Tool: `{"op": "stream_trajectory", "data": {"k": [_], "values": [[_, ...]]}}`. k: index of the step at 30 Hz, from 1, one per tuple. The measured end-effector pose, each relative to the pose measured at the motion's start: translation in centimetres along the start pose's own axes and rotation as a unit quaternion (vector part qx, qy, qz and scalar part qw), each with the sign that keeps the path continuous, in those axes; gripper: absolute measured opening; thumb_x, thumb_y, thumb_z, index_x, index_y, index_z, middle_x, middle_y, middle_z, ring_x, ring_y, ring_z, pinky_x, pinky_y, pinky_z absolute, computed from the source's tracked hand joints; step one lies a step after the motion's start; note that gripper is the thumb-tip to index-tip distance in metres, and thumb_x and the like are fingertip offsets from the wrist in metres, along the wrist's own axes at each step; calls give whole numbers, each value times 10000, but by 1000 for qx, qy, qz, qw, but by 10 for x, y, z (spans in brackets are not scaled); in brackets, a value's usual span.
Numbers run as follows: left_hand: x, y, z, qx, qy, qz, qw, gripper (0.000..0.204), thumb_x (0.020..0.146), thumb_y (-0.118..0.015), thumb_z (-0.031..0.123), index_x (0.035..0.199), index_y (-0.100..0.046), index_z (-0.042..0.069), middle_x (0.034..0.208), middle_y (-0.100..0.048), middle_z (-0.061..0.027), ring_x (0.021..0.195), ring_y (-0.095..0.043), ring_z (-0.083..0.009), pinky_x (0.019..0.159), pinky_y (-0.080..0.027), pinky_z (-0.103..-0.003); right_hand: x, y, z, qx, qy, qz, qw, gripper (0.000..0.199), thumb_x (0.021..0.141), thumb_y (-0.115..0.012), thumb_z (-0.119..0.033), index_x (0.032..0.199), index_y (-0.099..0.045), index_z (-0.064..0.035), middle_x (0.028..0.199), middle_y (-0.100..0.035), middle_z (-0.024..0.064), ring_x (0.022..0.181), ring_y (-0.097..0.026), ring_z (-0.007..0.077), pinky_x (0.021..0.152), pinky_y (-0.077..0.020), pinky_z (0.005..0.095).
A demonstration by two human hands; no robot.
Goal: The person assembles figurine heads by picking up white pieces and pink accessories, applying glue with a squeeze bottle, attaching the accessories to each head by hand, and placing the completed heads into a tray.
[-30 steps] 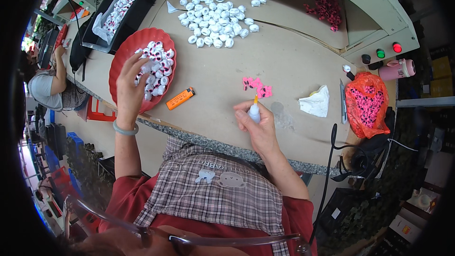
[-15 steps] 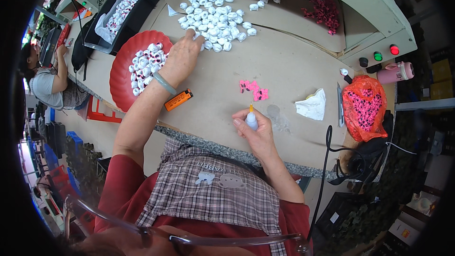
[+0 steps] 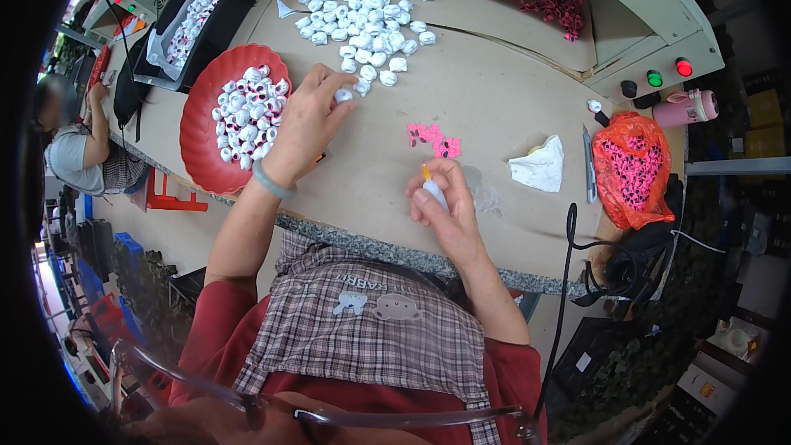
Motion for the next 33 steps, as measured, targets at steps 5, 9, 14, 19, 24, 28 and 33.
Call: {"op": "stream_trajectory", "data": {"k": [5,9,14,19,24,28,33], "values": [[-45,-27,5,-636,187,-137,737,297,888,-597,28,1184,-590,-6,1076,-626,-122,916,-651,-179,763,-543,-306,2,3,-11,-23,45,-24,998,308,896,-538,-78,1174,-405,-64,992,-523,83,696,-506,85,567,-380,209],[-67,-31,25,-783,249,-148,551,264,925,-547,38,1177,-563,-39,1116,-615,-190,1002,-647,-245,903,-530,-285,3,3,-29,-137,127,0,982,244,878,-578,-32,1113,-518,-6,999,-519,94,717,-552,105,524,-407,205],[-85,-45,29,-821,264,-152,483,279,922,-564,61,1188,-555,-21,1122,-616,-178,963,-646,-200,868,-537,-268,1,7,-35,-67,164,30,984,271,872,-630,-38,1124,-540,11,980,-545,102,669,-584,115,490,-423,202],[-90,-42,34,-824,261,-133,486,300,911,-587,74,1197,-556,-12,1136,-613,-169,927,-633,-160,855,-535,-255,-2,6,-44,-46,184,103,977,394,864,-645,-27,1215,-473,17,964,-627,145,676,-595,123,510,-449,203],[-89,-35,35,-784,266,-137,544,324,900,-587,49,1217,-551,-9,1153,-610,-181,978,-645,-196,883,-529,-273,-12,-1,-55,-135,254,112,951,359,888,-637,-93,1195,-495,29,987,-632,166,690,-605,124,535,-465,207],[-89,-36,35,-780,247,-122,562,302,896,-583,36,1194,-561,-7,1151,-612,-185,997,-647,-214,890,-530,-284,-22,-6,-62,-252,324,116,904,337,908,-619,-139,1171,-523,49,961,-643,175,724,-635,156,588,-505,246],[-89,-36,34,-756,227,-117,602,276,874,-626,64,1138,-580,-3,1123,-628,-168,1002,-643,-217,902,-525,-315,-29,-13,-65,-354,370,126,850,363,890,-646,-153,1170,-530,47,955,-649,181,774,-672,222,636,-531,298]]}}
Point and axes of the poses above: each hand's wrist, its own x-axis towards the middle knuckle, its own y-axis out of the back of the hand, z = x × y, the point moved 7 cm from there along x, towards the middle knuckle
